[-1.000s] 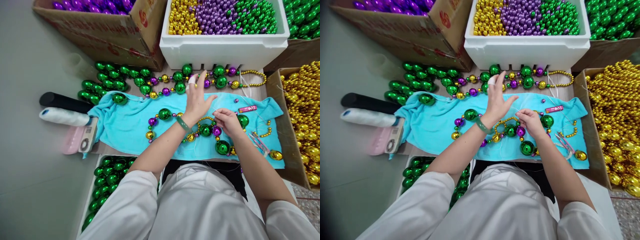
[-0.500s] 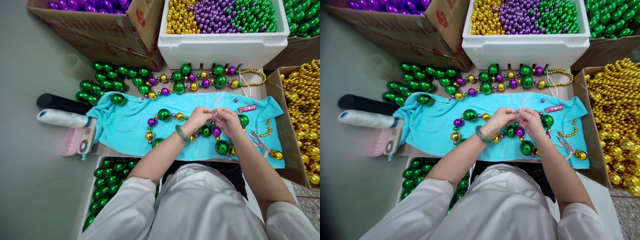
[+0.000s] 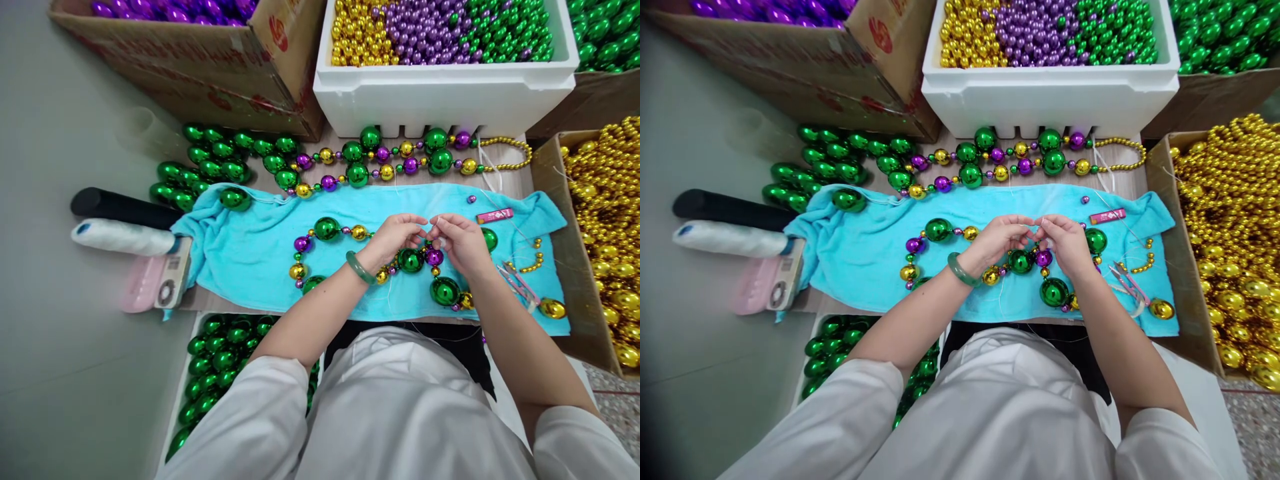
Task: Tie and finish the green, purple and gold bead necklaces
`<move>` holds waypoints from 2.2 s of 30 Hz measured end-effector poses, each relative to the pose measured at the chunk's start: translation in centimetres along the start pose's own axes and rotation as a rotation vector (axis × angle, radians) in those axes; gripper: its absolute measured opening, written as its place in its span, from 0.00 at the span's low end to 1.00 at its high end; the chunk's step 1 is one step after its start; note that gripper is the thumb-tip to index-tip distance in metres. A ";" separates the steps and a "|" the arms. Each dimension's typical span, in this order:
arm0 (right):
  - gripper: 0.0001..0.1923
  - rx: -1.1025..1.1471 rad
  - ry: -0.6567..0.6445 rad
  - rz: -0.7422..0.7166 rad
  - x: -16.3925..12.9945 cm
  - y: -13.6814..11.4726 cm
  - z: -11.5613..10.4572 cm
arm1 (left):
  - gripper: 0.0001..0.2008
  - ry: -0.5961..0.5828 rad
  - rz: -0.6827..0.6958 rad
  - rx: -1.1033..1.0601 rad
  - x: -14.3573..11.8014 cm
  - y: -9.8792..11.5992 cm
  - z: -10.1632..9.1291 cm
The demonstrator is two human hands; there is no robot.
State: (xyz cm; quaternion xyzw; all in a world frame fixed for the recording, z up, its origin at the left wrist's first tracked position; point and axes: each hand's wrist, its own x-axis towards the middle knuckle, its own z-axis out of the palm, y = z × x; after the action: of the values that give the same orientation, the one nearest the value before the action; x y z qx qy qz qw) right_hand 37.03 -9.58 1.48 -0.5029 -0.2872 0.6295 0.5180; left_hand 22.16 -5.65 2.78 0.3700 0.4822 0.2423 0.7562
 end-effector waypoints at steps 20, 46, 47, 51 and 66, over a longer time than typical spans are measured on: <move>0.09 -0.246 0.266 -0.180 -0.1 -0.2 -0.7 | 0.08 0.072 0.083 0.046 1.3 -1.7 0.3; 0.07 -0.913 0.204 -0.413 -0.9 0.4 -1.6 | 0.04 -0.060 -0.005 0.055 2.0 1.4 0.0; 0.07 -0.999 0.176 -0.479 -1.4 0.4 -1.3 | 0.04 -0.054 -0.027 0.004 2.0 1.3 -0.1; 0.09 -1.302 0.044 -0.660 -2.6 0.5 -0.8 | 0.03 -0.069 -0.089 -0.073 2.1 0.9 -0.3; 0.13 -0.157 -0.146 0.100 2.9 -1.4 -1.7 | 0.20 0.038 1.147 1.122 2.6 -1.7 -1.9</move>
State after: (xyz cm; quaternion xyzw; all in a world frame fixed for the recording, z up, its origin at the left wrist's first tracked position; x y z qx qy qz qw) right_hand 39.20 -6.67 1.18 -0.5083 -0.3470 0.6651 0.4229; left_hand 21.49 -4.17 -0.47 0.8809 0.2797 0.3210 0.2067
